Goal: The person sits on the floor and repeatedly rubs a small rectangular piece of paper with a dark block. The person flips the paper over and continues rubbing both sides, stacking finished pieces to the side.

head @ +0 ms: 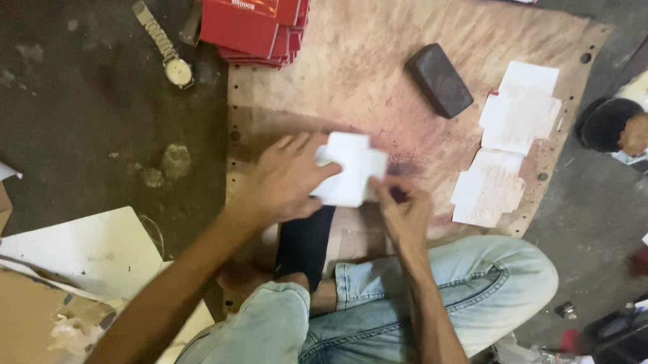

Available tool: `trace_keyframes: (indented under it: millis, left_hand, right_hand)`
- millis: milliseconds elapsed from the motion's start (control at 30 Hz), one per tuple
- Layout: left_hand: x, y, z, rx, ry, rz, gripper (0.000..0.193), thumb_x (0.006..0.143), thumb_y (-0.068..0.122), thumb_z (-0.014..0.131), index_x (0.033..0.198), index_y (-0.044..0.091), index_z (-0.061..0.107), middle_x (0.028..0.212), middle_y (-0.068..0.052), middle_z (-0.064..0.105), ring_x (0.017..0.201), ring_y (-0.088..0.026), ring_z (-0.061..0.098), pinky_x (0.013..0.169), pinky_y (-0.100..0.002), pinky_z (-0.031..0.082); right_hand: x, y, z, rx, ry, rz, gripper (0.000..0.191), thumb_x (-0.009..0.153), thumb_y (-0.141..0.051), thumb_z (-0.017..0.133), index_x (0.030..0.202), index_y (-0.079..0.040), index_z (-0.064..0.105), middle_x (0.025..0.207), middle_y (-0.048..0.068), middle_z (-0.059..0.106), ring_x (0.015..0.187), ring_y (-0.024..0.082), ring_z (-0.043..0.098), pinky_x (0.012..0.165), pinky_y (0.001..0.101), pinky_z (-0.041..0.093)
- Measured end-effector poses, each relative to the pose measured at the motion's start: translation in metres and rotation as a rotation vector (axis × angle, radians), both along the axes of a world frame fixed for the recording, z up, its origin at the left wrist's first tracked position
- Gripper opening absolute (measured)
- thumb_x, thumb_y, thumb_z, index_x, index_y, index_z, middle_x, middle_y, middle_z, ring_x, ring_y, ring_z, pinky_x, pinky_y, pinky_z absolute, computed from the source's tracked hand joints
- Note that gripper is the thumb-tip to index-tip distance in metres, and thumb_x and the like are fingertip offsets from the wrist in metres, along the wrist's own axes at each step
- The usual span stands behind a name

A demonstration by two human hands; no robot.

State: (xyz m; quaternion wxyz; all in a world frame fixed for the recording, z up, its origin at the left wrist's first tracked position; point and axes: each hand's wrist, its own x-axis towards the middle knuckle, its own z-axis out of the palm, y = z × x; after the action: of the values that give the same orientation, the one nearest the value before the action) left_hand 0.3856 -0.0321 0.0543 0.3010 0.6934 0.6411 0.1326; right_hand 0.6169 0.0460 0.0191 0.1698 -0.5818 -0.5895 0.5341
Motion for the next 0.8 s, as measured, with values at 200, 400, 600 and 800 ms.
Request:
trace_keyframes:
  millis: [200, 400, 600, 800]
  left_hand:
    - [0.059, 0.018, -0.012, 0.196, 0.377, 0.234, 0.051, 0.077, 0.02, 0.083, 0.125, 0.015, 0.067, 0.138, -0.02, 0.052, 0.133, -0.036, 0.05, 0.111, -0.043, 0.043]
    - [0.022, 0.002, -0.014, -0.167, -0.313, 0.437, 0.054, 0.075, 0.02, 0.08, 0.126, 0.009, 0.067, 0.127, -0.022, 0.053, 0.122, -0.038, 0.051, 0.101, -0.048, 0.045]
    - [0.021, 0.011, -0.032, -0.192, -0.844, 0.728, 0.044, 0.081, 0.029, 0.083, 0.117, 0.006, 0.071, 0.104, -0.011, 0.072, 0.098, -0.021, 0.068, 0.082, -0.037, 0.058]
    - [0.015, -0.016, -0.055, -0.185, -0.776, 0.932, 0.04, 0.087, 0.029, 0.085, 0.111, -0.001, 0.074, 0.095, -0.008, 0.079, 0.084, -0.011, 0.074, 0.075, -0.025, 0.06]
  right_hand:
    - [-0.012, 0.022, -0.017, 0.287, -0.172, -0.015, 0.023, 0.084, -0.016, 0.087, 0.097, 0.0, 0.077, 0.083, 0.014, 0.072, 0.065, 0.022, 0.065, 0.062, 0.0361, 0.051]
    - [-0.033, 0.006, -0.016, 1.114, -0.365, 0.412, 0.019, 0.076, -0.005, 0.08, 0.094, 0.0, 0.078, 0.089, 0.017, 0.074, 0.076, 0.029, 0.072, 0.063, 0.0344, 0.055]
    - [-0.039, -0.007, -0.016, 0.529, -0.167, 0.302, 0.008, 0.088, -0.004, 0.08, 0.091, -0.002, 0.073, 0.083, 0.009, 0.071, 0.071, 0.016, 0.07, 0.062, 0.0316, 0.055]
    - [-0.053, -0.014, -0.028, -0.09, 0.428, 0.201, 0.022, 0.09, 0.001, 0.081, 0.111, 0.003, 0.074, 0.098, 0.003, 0.071, 0.088, 0.009, 0.067, 0.077, 0.0262, 0.056]
